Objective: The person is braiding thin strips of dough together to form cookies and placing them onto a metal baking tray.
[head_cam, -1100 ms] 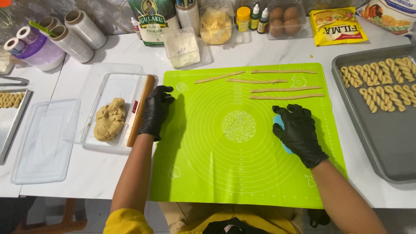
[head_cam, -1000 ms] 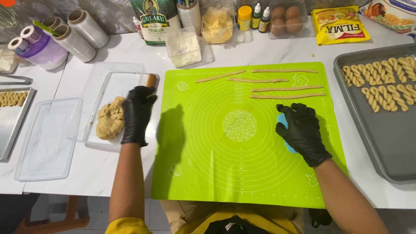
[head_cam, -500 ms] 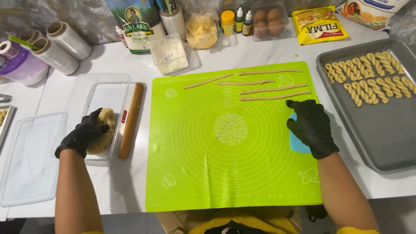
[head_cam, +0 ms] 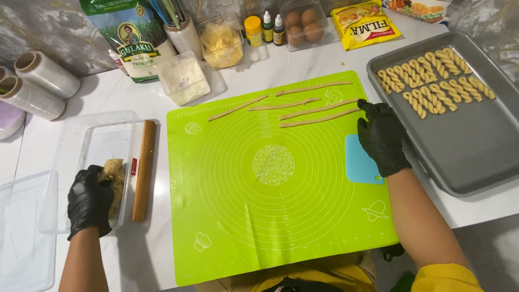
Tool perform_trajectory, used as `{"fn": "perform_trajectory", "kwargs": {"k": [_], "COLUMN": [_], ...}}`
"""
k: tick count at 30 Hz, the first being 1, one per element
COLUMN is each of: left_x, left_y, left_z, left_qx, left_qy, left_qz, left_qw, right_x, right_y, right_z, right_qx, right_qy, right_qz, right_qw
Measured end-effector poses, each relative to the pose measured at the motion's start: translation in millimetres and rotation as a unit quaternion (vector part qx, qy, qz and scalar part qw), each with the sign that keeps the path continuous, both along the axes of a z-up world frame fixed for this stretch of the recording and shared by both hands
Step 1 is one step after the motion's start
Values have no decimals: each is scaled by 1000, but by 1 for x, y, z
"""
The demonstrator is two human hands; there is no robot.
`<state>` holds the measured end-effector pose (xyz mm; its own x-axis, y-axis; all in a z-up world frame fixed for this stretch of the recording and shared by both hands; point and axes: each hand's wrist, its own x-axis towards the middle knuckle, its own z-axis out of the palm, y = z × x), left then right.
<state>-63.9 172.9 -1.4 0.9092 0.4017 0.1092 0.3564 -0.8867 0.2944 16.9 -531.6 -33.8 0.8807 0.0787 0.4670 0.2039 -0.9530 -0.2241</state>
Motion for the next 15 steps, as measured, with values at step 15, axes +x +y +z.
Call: {"fn": "perform_trajectory", "kwargs": {"k": [15], "left_x": [12], "left_y": [-143], "left_z": [71], "left_qx": [-104], "left_qy": [-269], "left_qz": [-156], "left_qw": [945], "right_x": [51], "right_y": [-25], "right_z": [-57], "right_qx": [99], "right_qy": [-11], "right_qz": [-2], "right_qw": [995]}}
